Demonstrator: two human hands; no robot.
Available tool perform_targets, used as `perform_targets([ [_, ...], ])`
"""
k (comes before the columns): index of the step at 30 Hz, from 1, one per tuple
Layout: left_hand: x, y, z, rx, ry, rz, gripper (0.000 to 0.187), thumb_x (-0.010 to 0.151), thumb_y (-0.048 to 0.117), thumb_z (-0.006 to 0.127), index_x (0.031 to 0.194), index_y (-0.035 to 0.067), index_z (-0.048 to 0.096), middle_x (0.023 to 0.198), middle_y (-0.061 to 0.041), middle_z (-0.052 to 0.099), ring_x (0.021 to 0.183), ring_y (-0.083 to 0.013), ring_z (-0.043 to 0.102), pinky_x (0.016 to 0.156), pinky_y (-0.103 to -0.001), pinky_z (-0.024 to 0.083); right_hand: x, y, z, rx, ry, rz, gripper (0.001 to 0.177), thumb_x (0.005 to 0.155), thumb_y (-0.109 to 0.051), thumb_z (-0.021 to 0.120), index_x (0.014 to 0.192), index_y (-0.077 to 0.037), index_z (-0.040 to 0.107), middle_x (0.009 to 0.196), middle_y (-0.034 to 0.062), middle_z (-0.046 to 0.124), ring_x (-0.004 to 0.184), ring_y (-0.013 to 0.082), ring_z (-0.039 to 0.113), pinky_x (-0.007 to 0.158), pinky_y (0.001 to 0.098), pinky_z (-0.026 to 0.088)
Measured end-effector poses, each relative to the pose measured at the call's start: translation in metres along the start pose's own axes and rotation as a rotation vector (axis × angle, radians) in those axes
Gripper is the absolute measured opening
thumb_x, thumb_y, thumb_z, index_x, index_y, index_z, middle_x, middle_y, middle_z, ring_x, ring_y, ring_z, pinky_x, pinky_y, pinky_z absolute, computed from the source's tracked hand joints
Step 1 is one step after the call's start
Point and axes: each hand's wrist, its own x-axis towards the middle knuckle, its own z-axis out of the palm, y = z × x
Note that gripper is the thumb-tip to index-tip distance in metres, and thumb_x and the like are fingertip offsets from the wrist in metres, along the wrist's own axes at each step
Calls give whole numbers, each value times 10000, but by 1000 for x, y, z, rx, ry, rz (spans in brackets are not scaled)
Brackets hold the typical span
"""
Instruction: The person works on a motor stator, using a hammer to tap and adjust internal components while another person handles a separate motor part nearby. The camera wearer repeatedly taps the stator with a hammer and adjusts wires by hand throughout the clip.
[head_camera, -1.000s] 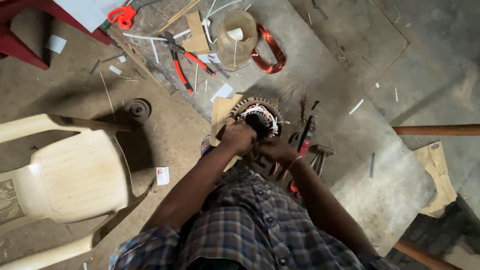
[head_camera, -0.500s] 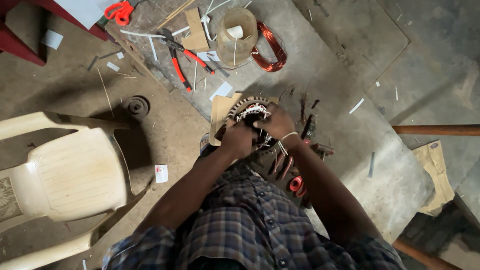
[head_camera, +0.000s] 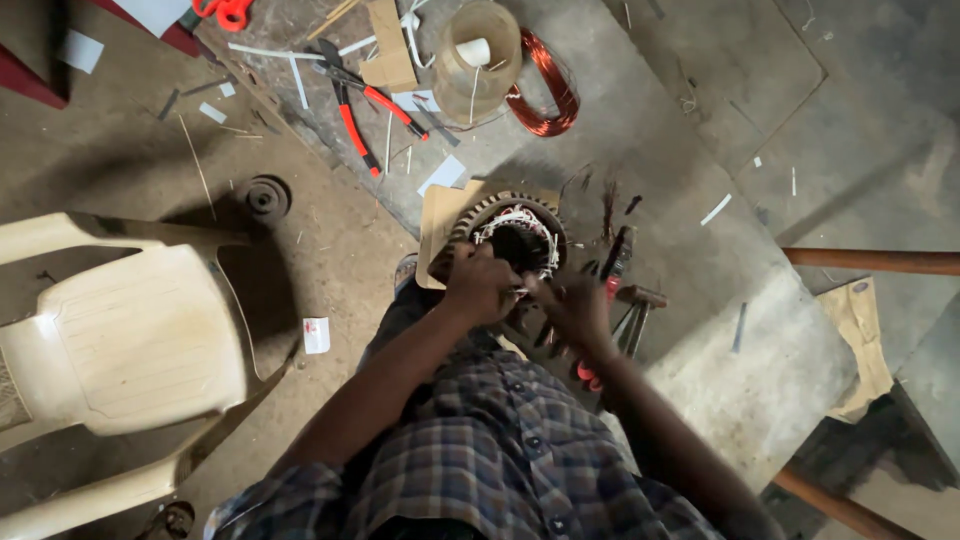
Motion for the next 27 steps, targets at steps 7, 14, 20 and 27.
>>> perform_targets([
  [7, -1, 11, -7, -67, -21, -8, 202, 799, 404, 759, 851, 227, 841, 888, -55, 738, 1045, -290, 576, 1001, -551, 271, -84, 52, 32, 215, 110, -35, 267, 851, -277, 774, 810, -15, 747, 684, 114, 670, 600, 193, 650, 554, 359, 488],
  [14, -3, 18, -1, -61, 216, -39, 211, 717, 381, 821, 760, 174, 808, 831, -41, 730, 1005, -286, 601, 1005, -559, 319, -93, 82, 47, 287, -4, 26, 261, 907, -278, 750, 986, -29, 760, 827, 99, 720, 736, 156, 695, 658, 297, 529],
  [20, -8, 20, 19, -63, 473, 33, 216, 673, 349, 826, 660, 155, 731, 747, -43, 669, 909, -295, 609, 951, -556, 351, -51, 78, -3, 489, -16, 388, 255, 911, -272, 726, 1127, -138, 744, 820, 105, 711, 649, 125, 621, 586, 338, 521],
  [27, -5, 18, 35, -75, 392, -56, 224, 708, 352, 805, 703, 140, 733, 739, -90, 689, 833, -306, 653, 941, -594, 354, 105, 11, -11, -536, -506, -442, 203, 807, -244, 735, 894, -68, 788, 914, 186, 747, 898, 380, 718, 819, 475, 558],
])
